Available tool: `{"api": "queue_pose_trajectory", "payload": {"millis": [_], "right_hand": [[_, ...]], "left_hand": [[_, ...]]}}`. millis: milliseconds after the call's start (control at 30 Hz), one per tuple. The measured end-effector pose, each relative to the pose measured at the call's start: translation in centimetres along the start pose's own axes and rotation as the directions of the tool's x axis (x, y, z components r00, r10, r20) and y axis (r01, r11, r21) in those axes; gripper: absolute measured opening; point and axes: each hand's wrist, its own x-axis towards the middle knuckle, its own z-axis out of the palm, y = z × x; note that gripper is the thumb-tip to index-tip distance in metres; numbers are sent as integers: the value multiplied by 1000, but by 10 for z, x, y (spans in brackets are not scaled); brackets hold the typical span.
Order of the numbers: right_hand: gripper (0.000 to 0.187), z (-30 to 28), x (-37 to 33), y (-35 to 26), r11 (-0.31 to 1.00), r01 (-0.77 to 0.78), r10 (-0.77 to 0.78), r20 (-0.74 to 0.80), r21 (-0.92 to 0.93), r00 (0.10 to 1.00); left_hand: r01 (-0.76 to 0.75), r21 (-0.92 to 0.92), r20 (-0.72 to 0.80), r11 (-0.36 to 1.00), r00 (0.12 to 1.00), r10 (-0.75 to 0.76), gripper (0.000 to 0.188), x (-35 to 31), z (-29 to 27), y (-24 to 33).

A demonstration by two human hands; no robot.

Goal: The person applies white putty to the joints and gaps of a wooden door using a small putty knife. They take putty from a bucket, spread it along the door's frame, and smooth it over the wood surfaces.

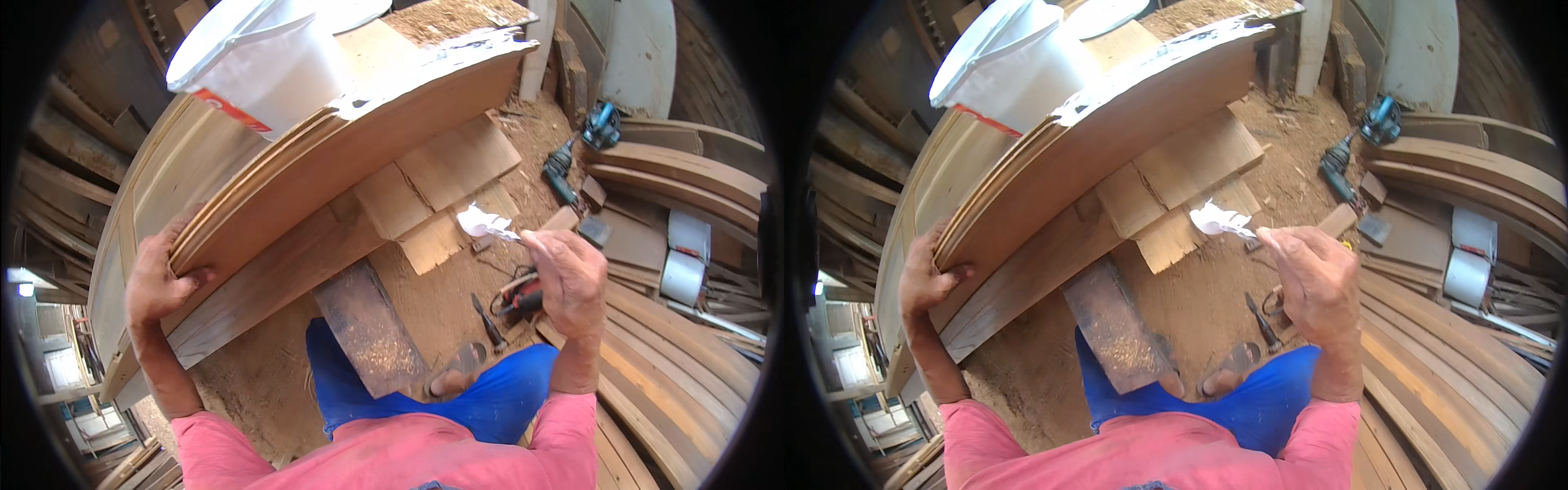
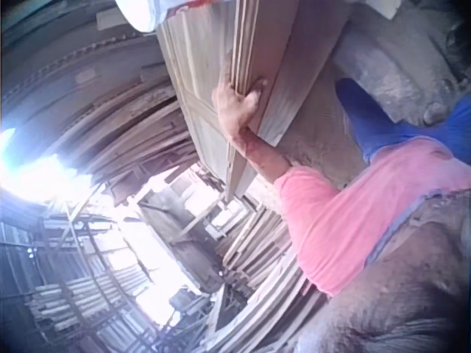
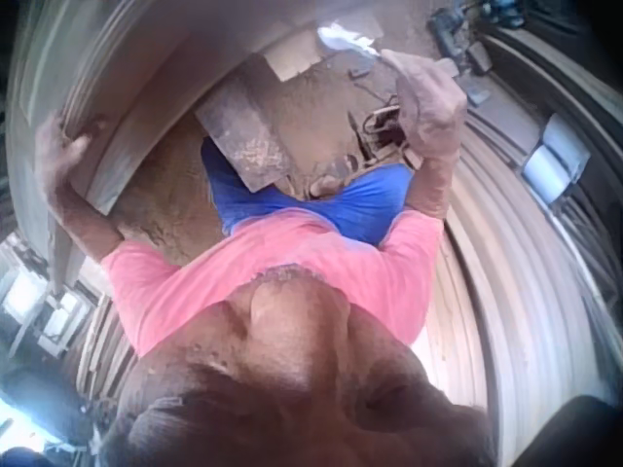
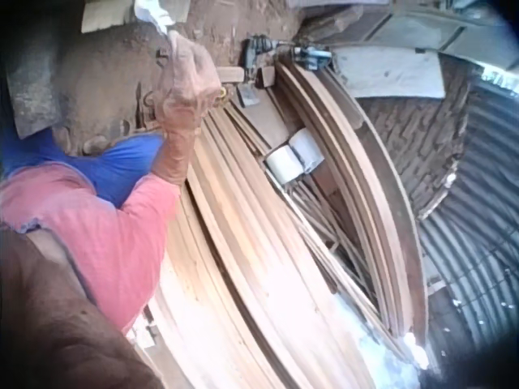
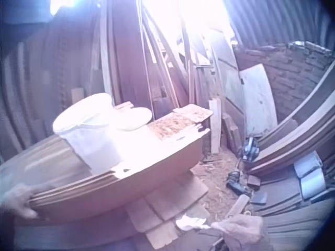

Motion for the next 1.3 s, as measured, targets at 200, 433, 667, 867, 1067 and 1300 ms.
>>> {"api": "queue_pose_trajectory", "payload": {"millis": [200, 433, 667, 867, 1067, 1300], "right_hand": [[21, 9, -7, 6, 988, 146, -150, -93, -42, 984], [21, 20, -14, -14, 944, 327, -327, 5, -35, 945], [15, 5, -12, 4, 914, 227, -297, -175, -335, 939], [20, 12, -29, -19, 911, 304, -330, -51, -278, 942], [21, 3, -18, -6, 960, 99, -151, -187, -262, 971], [25, 14, -19, -9, 987, -136, 122, -149, -87, 981]], "left_hand": [[-99, 239, -236, 966, 959, 157, 76, -16, 10, -8], [-69, 84, -99, 994, 992, 77, 83, -8, 6, -7], [-139, 196, -214, 971, 960, 181, 84, -16, 10, -18], [-172, 272, -246, 947, 939, 241, 82, -14, 13, -23], [-169, 311, -294, 935, 919, 264, 78, -19, 16, -26], [-299, 285, -289, 911, 879, 379, 85, -16, 17, -26]]}}
